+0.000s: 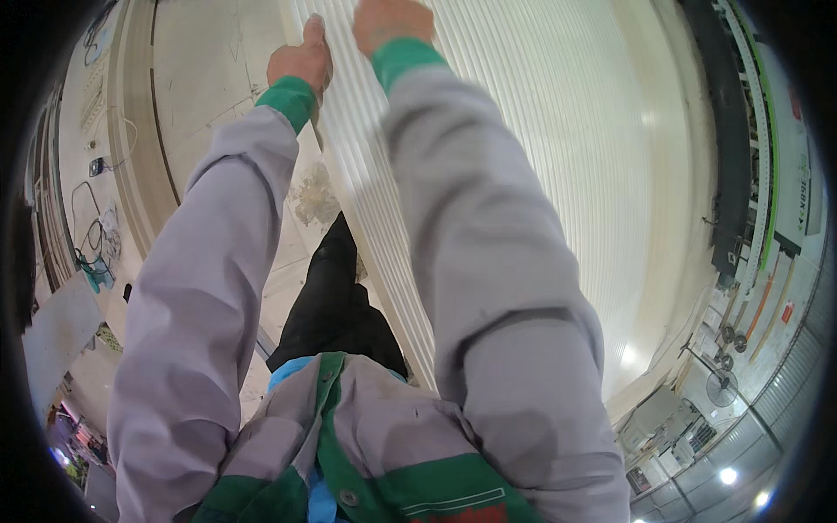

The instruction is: The person wipes a large white corrugated panel with a small cloth, moving methodically across the surface. The person repositions the panel and continues wiping different sections.

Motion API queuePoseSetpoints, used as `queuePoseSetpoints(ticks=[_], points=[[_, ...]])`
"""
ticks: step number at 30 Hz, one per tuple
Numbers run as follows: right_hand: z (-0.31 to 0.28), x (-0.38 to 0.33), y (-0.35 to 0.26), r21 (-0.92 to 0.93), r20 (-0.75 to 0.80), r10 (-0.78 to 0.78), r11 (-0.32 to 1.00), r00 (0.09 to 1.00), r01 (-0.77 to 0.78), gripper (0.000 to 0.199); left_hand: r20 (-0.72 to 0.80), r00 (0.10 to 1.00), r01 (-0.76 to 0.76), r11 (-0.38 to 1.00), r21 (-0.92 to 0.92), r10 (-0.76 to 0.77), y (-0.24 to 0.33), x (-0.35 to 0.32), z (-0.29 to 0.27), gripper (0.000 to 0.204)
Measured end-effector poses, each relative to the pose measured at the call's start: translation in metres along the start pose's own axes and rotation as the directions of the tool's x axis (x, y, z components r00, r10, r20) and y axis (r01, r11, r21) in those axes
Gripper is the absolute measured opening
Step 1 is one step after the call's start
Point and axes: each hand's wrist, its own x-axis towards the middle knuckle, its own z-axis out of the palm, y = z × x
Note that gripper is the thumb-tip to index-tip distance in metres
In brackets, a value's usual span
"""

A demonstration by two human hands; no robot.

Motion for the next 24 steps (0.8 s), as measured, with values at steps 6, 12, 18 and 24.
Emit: queuePoseSetpoints(ticks=[6, 12, 18, 24], points=[[-0.093, -0.283, 0.046, 0.031, 0.098, 0.037, 0.999, 0.994, -0.040, 0.018, 0.132, 0.991, -0.018, 1.000, 0.018, 0.016, 0.003, -0.004, -0.014, 0.094], [-0.216, -0.516, 0.039, 0.009, 0.152, 0.207, 0.977, 0.966, -0.211, 0.014, 0.127, 0.992, 0.035, 0.997, -0.066, -0.026, 0.011, -0.019, -0.019, 0.094], [-0.150, -0.398, 0.045, 0.033, 0.183, 0.178, 0.982, 0.967, -0.187, 0.015, 0.113, 0.994, 0.008, 0.996, -0.094, 0.003, 0.014, -0.022, -0.019, 0.092], [-0.012, -0.060, 0.019, 0.065, -0.013, -0.031, 0.997, 0.999, 0.032, 0.026, 0.042, 0.999, 0.001, 0.998, -0.061, 0.002, 0.011, -0.017, -0.011, 0.094]])
